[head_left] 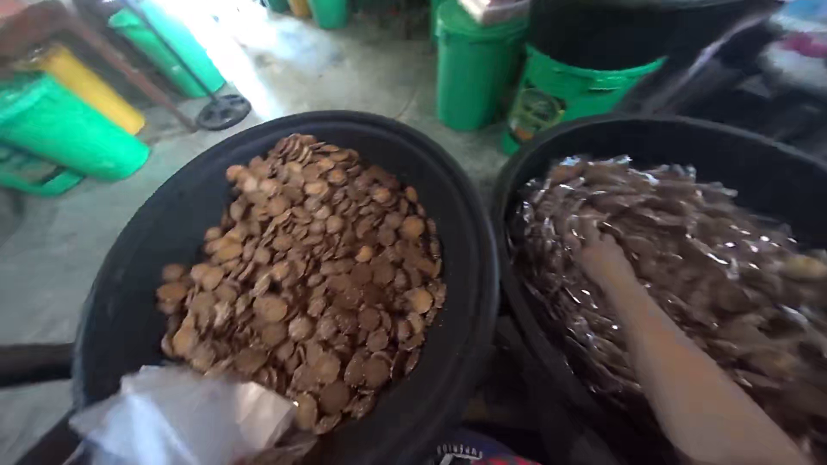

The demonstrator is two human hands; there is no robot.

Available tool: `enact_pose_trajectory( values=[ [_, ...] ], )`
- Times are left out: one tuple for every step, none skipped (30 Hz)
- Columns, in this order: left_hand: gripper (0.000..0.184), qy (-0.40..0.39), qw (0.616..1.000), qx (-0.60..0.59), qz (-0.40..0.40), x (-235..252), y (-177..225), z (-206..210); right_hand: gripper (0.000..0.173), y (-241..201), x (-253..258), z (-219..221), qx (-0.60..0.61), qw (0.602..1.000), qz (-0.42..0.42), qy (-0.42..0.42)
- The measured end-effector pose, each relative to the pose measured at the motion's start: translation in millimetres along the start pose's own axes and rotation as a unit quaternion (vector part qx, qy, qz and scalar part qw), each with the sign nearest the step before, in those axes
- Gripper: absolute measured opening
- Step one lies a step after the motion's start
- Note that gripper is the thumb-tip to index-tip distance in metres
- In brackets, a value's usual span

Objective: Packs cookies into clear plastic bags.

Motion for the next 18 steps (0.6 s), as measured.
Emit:
enact_pose_trajectory(
  values=[
    [0.036,0.038,0.997,-0.036,0.048,-5,5,-1,0.067,1,1,1,-0.014,1.0,0.002,-0.017],
    [0.03,0.076,0.99,-0.07,0.098,-10,8,-3,0.068,3,2,0,-0.028,0.999,0.01,-0.043],
    [0.026,0.11,0.979,-0.099,0.139,-16,11,-6,0.069,1,3,-6,-0.041,0.997,0.021,-0.064],
    [0.022,0.142,0.967,-0.117,0.175,-22,12,-7,0.071,-8,3,-20,-0.047,0.997,0.023,-0.059],
    [0.018,0.179,0.956,-0.122,0.2,-28,14,-9,0.07,-29,3,-41,-0.051,0.999,-0.003,-0.011],
    [0.015,0.219,0.947,-0.111,0.209,-33,15,-10,0.066,-61,0,-66,-0.045,0.996,-0.052,0.059],
    [0.014,0.253,0.942,-0.092,0.2,-37,15,-11,0.058,-102,-7,-86,-0.036,0.985,-0.121,0.12],
    [0.015,0.271,0.943,-0.068,0.179,-40,15,-12,0.049,-149,-16,-98,-0.026,0.967,-0.201,0.152],
    [0.015,0.268,0.95,-0.051,0.152,-41,14,-14,0.043,-199,-27,-97,-0.022,0.948,-0.283,0.144],
    [0.013,0.258,0.957,-0.039,0.127,-42,14,-17,0.036,-247,-39,-86,-0.025,0.925,-0.364,0.104],
    [0.011,0.255,0.96,-0.034,0.108,-42,13,-19,0.032,-290,-49,-63,-0.04,0.902,-0.43,0.033],
    [0.011,0.259,0.96,-0.041,0.097,-41,11,-20,0.032,-326,-56,-33,-0.072,0.875,-0.474,-0.061],
    [0.015,0.272,0.956,-0.055,0.09,-40,9,-18,0.033,-350,-60,1,-0.121,0.851,-0.484,-0.165],
    [0.019,0.294,0.949,-0.071,0.087,-38,7,-16,0.034,-364,-60,31,-0.171,0.828,-0.475,-0.245],
    [0.023,0.317,0.94,-0.092,0.087,-37,5,-13,0.035,-370,-57,55,-0.213,0.811,-0.458,-0.295],
    [0.025,0.34,0.93,-0.111,0.086,-36,2,-11,0.036,-373,-54,70,-0.238,0.804,-0.44,-0.323],
    [0.025,0.356,0.921,-0.131,0.085,-38,-1,-11,0.038,-374,-50,80,-0.25,0.802,-0.424,-0.338],
    [0.023,0.361,0.916,-0.153,0.084,-41,-4,-12,0.041,-374,-46,86,-0.251,0.804,-0.417,-0.342]
  ],
)
Point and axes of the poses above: each hand's wrist, its own x-axis towards the middle knuckle, its own z-axis out of the palm, y = z × x, the point moved 9 cm from there along x, towards the middle knuckle, and after that the axes turned 13 degrees about -z, right-handed, at the moved point
